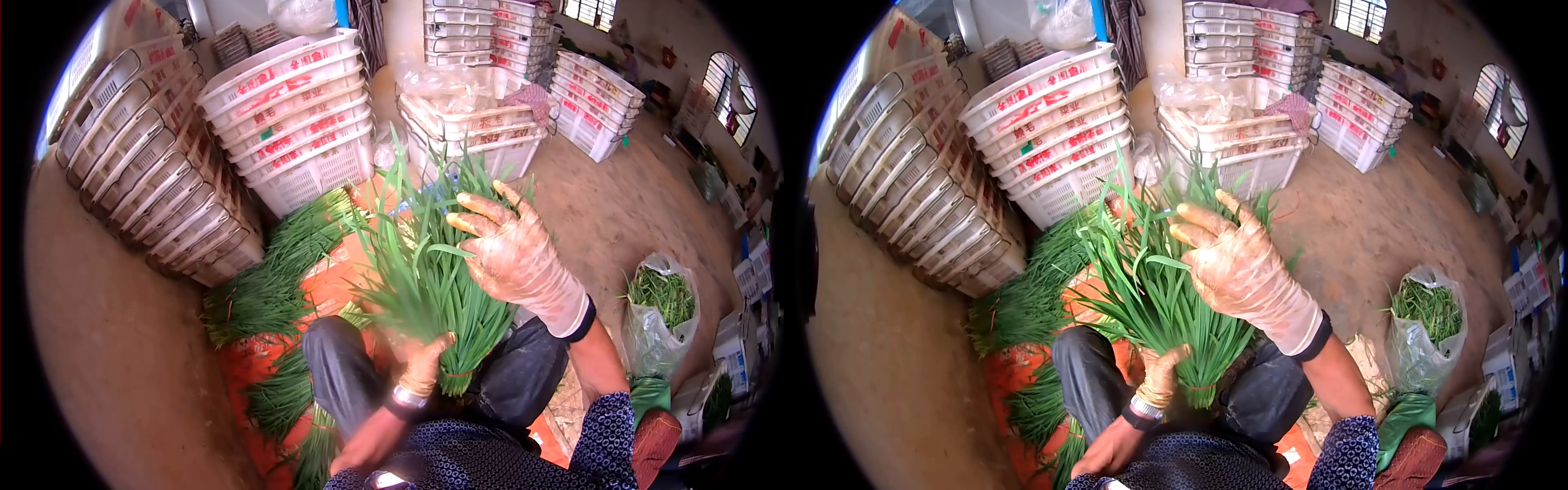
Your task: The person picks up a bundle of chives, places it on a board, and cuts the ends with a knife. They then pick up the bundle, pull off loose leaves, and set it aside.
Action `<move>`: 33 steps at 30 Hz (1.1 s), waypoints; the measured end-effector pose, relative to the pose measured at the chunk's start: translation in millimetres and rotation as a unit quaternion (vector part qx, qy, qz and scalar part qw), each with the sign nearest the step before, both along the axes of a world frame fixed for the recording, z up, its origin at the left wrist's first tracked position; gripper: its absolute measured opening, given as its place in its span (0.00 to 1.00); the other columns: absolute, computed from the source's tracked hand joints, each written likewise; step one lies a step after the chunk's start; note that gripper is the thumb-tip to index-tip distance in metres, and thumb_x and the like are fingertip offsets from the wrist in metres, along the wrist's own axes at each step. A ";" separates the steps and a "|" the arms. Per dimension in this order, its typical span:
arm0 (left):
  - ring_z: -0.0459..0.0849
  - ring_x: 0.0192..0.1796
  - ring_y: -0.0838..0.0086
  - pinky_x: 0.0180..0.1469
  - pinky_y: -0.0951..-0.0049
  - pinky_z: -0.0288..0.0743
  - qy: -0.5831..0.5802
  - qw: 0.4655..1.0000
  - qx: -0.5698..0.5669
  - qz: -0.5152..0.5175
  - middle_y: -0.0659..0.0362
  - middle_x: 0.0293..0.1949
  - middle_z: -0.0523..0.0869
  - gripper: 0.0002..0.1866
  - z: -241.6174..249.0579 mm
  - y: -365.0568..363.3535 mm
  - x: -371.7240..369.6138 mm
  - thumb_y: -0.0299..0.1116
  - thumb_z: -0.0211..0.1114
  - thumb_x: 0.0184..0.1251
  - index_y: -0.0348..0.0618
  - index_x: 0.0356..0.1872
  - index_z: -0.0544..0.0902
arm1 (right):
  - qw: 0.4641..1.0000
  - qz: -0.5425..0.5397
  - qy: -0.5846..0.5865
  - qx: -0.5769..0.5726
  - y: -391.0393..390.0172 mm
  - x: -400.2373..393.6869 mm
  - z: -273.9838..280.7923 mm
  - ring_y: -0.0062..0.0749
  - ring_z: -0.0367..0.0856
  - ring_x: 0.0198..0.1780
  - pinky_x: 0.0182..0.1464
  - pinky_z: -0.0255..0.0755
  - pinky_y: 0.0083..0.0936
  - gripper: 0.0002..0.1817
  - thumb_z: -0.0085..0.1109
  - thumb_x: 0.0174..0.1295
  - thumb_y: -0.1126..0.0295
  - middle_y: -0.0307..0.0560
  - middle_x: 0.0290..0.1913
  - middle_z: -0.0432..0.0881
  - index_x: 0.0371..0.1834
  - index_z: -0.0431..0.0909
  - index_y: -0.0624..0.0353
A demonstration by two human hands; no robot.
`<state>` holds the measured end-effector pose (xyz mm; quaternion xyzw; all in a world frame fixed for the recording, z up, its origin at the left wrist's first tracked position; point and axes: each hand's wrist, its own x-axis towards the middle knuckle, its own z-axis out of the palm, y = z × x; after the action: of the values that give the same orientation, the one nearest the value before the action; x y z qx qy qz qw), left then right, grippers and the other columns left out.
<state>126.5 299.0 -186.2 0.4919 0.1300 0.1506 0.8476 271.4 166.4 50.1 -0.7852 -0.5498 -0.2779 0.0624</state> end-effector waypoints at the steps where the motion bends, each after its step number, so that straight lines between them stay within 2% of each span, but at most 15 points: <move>1: 0.89 0.57 0.67 0.65 0.61 0.82 -0.004 1.000 -0.012 -0.004 0.59 0.57 0.90 0.31 0.8 0.0 -0.4 0.21 0.75 0.61 0.39 0.68 0.81 | 1.000 -0.004 -0.005 0.013 0.3 1.7 -1.4 0.36 0.76 0.78 0.84 0.57 0.54 0.09 0.67 0.67 0.61 0.38 0.65 0.88 0.45 0.90 0.47; 4: 0.87 0.59 0.66 0.67 0.61 0.81 -0.008 0.999 -0.031 -0.007 0.58 0.60 0.89 0.33 15.3 -1.4 -1.7 0.19 0.75 0.60 0.39 0.70 0.79 | 0.983 0.047 0.118 0.135 -4.5 4.3 9.7 0.38 0.76 0.77 0.82 0.62 0.50 0.08 0.69 0.67 0.60 0.39 0.64 0.89 0.44 0.91 0.45; 5: 0.87 0.60 0.66 0.67 0.61 0.80 -0.003 1.000 -0.026 -0.005 0.58 0.60 0.89 0.33 16.0 -1.0 -2.4 0.18 0.74 0.61 0.40 0.70 0.79 | 0.957 0.052 0.207 0.196 -6.9 2.5 14.8 0.41 0.78 0.76 0.79 0.66 0.47 0.07 0.71 0.67 0.58 0.38 0.61 0.91 0.43 0.93 0.42; 8: 0.87 0.57 0.68 0.65 0.63 0.81 0.002 0.999 -0.033 -0.012 0.58 0.59 0.90 0.28 9.1 -3.6 0.1 0.19 0.74 0.65 0.38 0.68 0.81 | 0.962 0.112 0.183 0.166 -7.3 -19.9 47.4 0.45 0.79 0.75 0.79 0.66 0.47 0.07 0.74 0.66 0.59 0.39 0.59 0.92 0.43 0.93 0.42; 9: 0.88 0.56 0.69 0.64 0.64 0.82 0.006 0.999 -0.045 -0.025 0.58 0.58 0.91 0.25 12.5 -4.7 -0.8 0.21 0.75 0.68 0.36 0.66 0.83 | 0.961 0.136 0.195 0.142 -2.0 -27.8 52.3 0.45 0.75 0.78 0.82 0.61 0.46 0.09 0.73 0.67 0.55 0.41 0.64 0.90 0.44 0.93 0.43; 12: 0.88 0.53 0.73 0.60 0.68 0.82 -0.010 0.997 -0.075 -0.030 0.58 0.55 0.93 0.19 3.3 -13.2 0.1 0.24 0.74 0.73 0.35 0.62 0.86 | 0.994 0.066 0.050 0.074 29.2 -52.8 59.1 0.44 0.72 0.80 0.83 0.59 0.49 0.14 0.72 0.65 0.51 0.37 0.69 0.86 0.49 0.93 0.42; 13: 0.88 0.53 0.74 0.59 0.68 0.82 -0.021 0.996 -0.084 -0.025 0.59 0.54 0.93 0.17 2.7 -16.0 0.8 0.24 0.74 0.74 0.35 0.61 0.87 | 0.997 0.052 0.011 0.050 38.3 -50.3 53.2 0.42 0.69 0.82 0.85 0.53 0.49 0.16 0.71 0.65 0.50 0.36 0.74 0.82 0.52 0.91 0.41; 16: 0.89 0.49 0.75 0.55 0.70 0.84 0.005 0.999 -0.047 -0.026 0.59 0.51 0.94 0.13 10.7 -18.2 -1.6 0.24 0.73 0.75 0.35 0.57 0.89 | 0.999 0.022 0.020 0.020 61.8 -35.7 33.1 0.41 0.68 0.83 0.86 0.51 0.52 0.17 0.72 0.65 0.50 0.37 0.74 0.82 0.51 0.91 0.42; 17: 0.90 0.45 0.75 0.52 0.69 0.85 0.017 0.997 -0.063 -0.040 0.59 0.48 0.95 0.12 13.7 -17.7 -4.2 0.24 0.74 0.75 0.34 0.55 0.90 | 0.999 0.027 0.020 0.035 66.8 -30.3 23.3 0.40 0.66 0.84 0.86 0.50 0.55 0.16 0.71 0.64 0.50 0.37 0.74 0.81 0.51 0.91 0.42; 21: 0.90 0.44 0.76 0.49 0.70 0.85 0.016 0.996 -0.072 -0.045 0.59 0.47 0.95 0.12 12.6 -21.5 -5.5 0.24 0.74 0.75 0.33 0.55 0.90 | 1.000 -0.007 0.023 -0.019 74.6 -25.9 22.0 0.39 0.65 0.85 0.85 0.50 0.55 0.14 0.70 0.64 0.54 0.37 0.73 0.82 0.47 0.90 0.45; 24: 0.90 0.43 0.76 0.49 0.70 0.85 0.002 0.993 -0.108 -0.049 0.59 0.47 0.95 0.12 12.5 -23.6 -5.2 0.24 0.74 0.75 0.34 0.55 0.90 | 1.000 -0.007 0.016 -0.012 75.3 -20.3 13.0 0.39 0.66 0.84 0.85 0.51 0.56 0.11 0.70 0.65 0.56 0.37 0.73 0.82 0.44 0.90 0.46; 27: 0.90 0.44 0.75 0.50 0.70 0.85 0.005 0.993 -0.102 -0.054 0.59 0.47 0.95 0.12 12.5 -23.6 -5.9 0.24 0.74 0.75 0.34 0.55 0.90 | 0.999 0.025 0.011 0.024 73.2 -16.3 6.8 0.42 0.70 0.82 0.84 0.54 0.55 0.08 0.69 0.67 0.58 0.39 0.68 0.86 0.41 0.90 0.46; 30: 0.90 0.46 0.75 0.51 0.69 0.85 -0.003 0.993 -0.107 -0.053 0.59 0.49 0.95 0.13 5.5 -21.9 -4.2 0.24 0.74 0.75 0.34 0.56 0.90 | 0.962 0.128 0.199 0.139 63.0 -14.9 20.9 0.45 0.74 0.79 0.82 0.59 0.53 0.08 0.68 0.69 0.59 0.39 0.63 0.88 0.41 0.90 0.48; 31: 0.90 0.48 0.74 0.53 0.68 0.84 0.012 0.993 -0.097 -0.066 0.58 0.51 0.94 0.13 1.9 -19.8 -3.7 0.24 0.73 0.75 0.34 0.58 0.89 | 0.950 0.152 0.208 0.176 57.2 -14.4 36.3 0.46 0.80 0.73 0.74 0.71 0.46 0.13 0.66 0.74 0.56 0.39 0.62 0.90 0.48 0.92 0.50; 33: 0.90 0.49 0.73 0.54 0.68 0.84 0.000 0.994 -0.094 -0.056 0.58 0.51 0.94 0.14 2.4 -20.9 -4.2 0.24 0.73 0.75 0.34 0.58 0.89 | 0.919 0.165 0.252 0.254 38.5 -26.2 62.0 0.46 0.81 0.72 0.75 0.70 0.45 0.15 0.64 0.77 0.55 0.42 0.59 0.91 0.42 0.93 0.52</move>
<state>122.3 278.1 -183.7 0.4170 0.1154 0.0897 0.8971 245.1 204.9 112.1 -0.6848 -0.5486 -0.1870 0.4417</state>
